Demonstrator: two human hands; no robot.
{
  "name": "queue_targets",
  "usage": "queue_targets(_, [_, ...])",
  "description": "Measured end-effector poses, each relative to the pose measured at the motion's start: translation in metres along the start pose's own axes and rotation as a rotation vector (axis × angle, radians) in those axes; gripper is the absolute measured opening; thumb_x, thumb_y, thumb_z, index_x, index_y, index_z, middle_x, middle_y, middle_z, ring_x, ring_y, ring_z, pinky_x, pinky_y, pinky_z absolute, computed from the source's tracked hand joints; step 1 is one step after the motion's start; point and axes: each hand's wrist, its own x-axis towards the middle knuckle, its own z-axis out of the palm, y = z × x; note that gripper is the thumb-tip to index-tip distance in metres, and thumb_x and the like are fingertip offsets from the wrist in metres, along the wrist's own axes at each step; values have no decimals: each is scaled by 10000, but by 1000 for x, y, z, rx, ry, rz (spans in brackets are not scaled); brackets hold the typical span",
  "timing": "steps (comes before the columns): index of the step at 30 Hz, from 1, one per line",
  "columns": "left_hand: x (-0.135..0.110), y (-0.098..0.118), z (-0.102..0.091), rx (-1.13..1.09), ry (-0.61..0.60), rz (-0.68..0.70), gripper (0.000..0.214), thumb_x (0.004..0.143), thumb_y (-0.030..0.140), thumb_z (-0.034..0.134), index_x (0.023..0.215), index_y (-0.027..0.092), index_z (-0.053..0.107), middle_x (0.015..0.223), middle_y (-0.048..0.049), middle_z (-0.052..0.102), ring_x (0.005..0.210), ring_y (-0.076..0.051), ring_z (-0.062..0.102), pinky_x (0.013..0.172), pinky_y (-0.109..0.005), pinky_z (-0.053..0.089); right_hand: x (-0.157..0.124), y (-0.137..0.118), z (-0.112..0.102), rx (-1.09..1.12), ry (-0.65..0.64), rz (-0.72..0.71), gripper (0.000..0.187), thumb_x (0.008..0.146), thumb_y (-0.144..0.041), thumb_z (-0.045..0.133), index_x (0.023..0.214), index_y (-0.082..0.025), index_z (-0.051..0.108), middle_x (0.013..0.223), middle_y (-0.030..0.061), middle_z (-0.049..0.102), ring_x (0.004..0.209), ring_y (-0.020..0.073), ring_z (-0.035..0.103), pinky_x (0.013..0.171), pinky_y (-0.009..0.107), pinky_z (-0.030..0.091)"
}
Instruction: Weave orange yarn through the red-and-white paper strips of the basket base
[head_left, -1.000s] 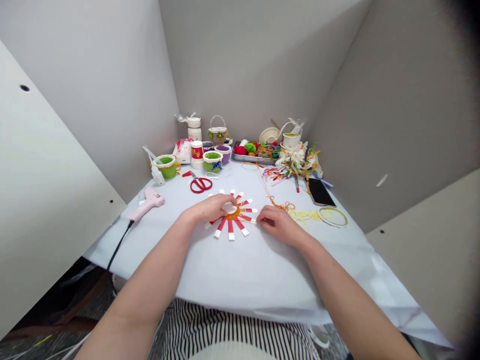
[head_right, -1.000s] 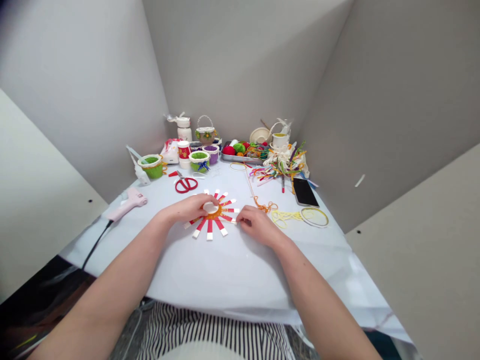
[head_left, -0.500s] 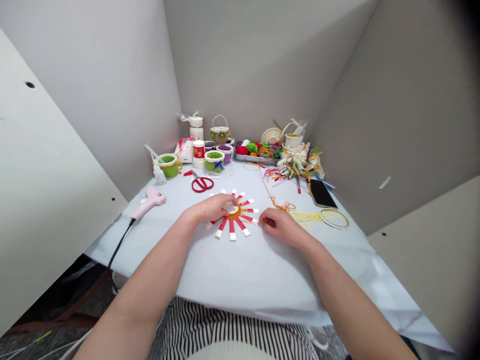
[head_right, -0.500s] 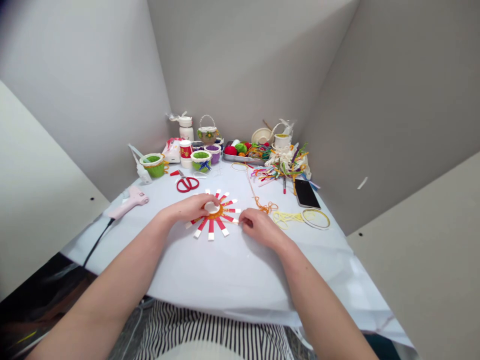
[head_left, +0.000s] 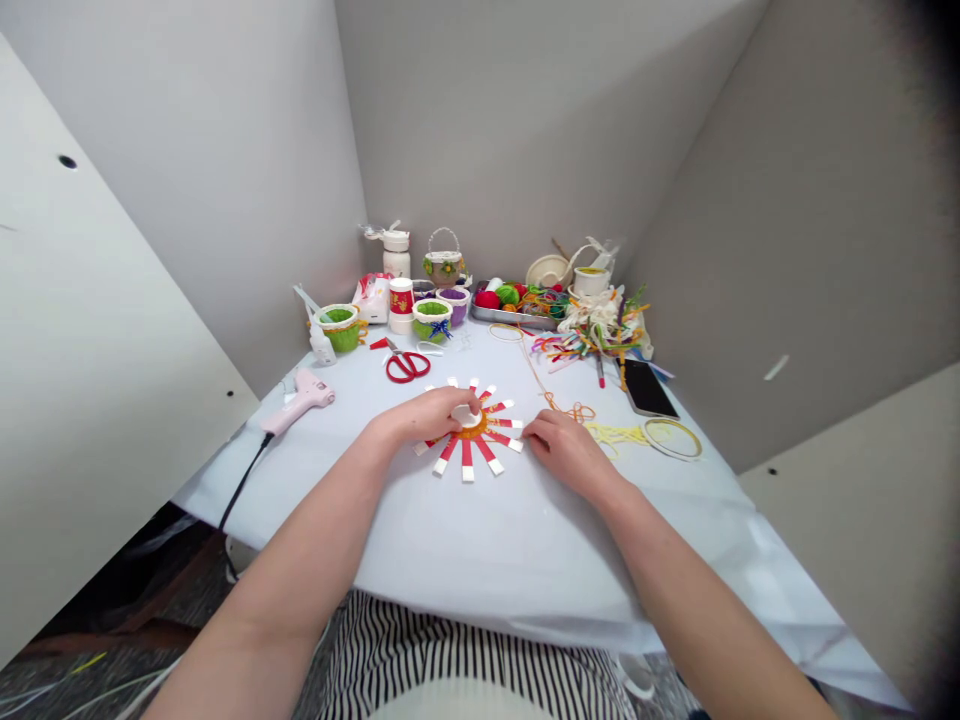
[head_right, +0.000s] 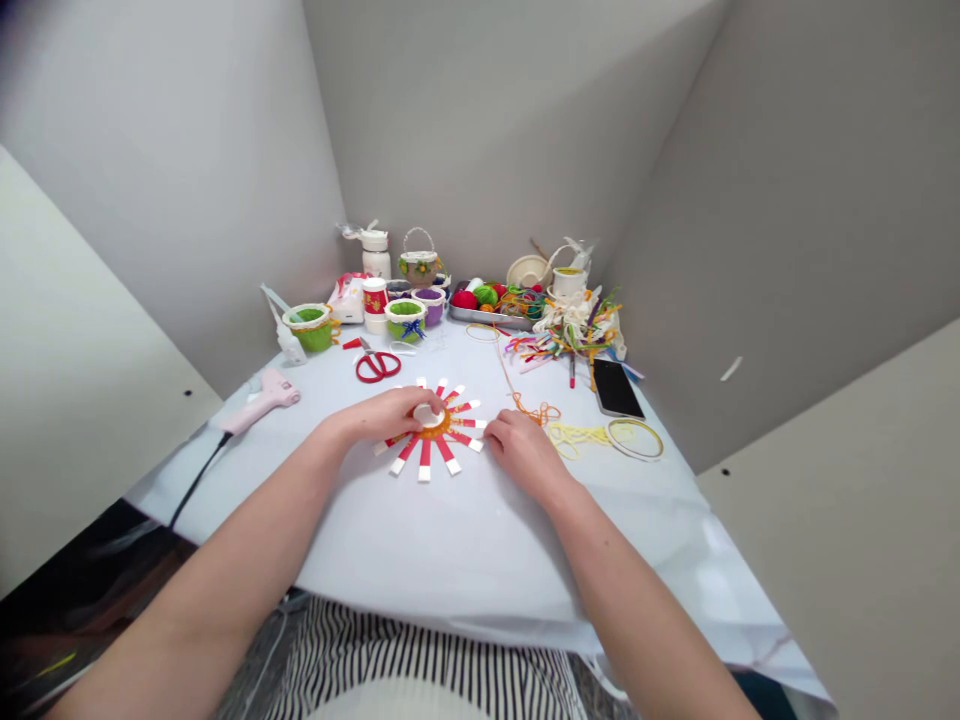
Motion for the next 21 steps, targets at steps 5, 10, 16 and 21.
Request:
queue_targets(5, [4,10,6,-28,-11,78,396,774,55,507,1116,219,621,1201,-38,658,1084,-209,603,981,-319,462,18,2,13,117,94,160,133,870,-139,577,827,-188,694,850,47,661,818,172,606,751,266,435])
queue_targets(10, [5,15,8,-51,1,88,361,807,74,499,1114,224,619,1209,-34,664,1107,-211,609,988,-318,466,29,4,27,127,143,289,116,851,-143,580,812,-187,679,817,34,678,771,163,590,715,259,404])
queue_targets(16, [-4,19,3,-56,34,136,429,802,130,610,1224,203,578,1544,-91,390,1379,-249,431,1152,-380,349,28,4,29,114,133,280,95,863,-157,582,843,-188,669,853,37,675,815,165,588,737,254,396])
queue_targets(21, [-13,77,-17,-49,46,138,423,841,183,643,1258,209,580,1423,-108,530,1318,-263,495,1111,-408,407,29,0,27,120,121,289,98,867,-154,579,852,-189,670,856,38,672,829,170,588,742,256,395])
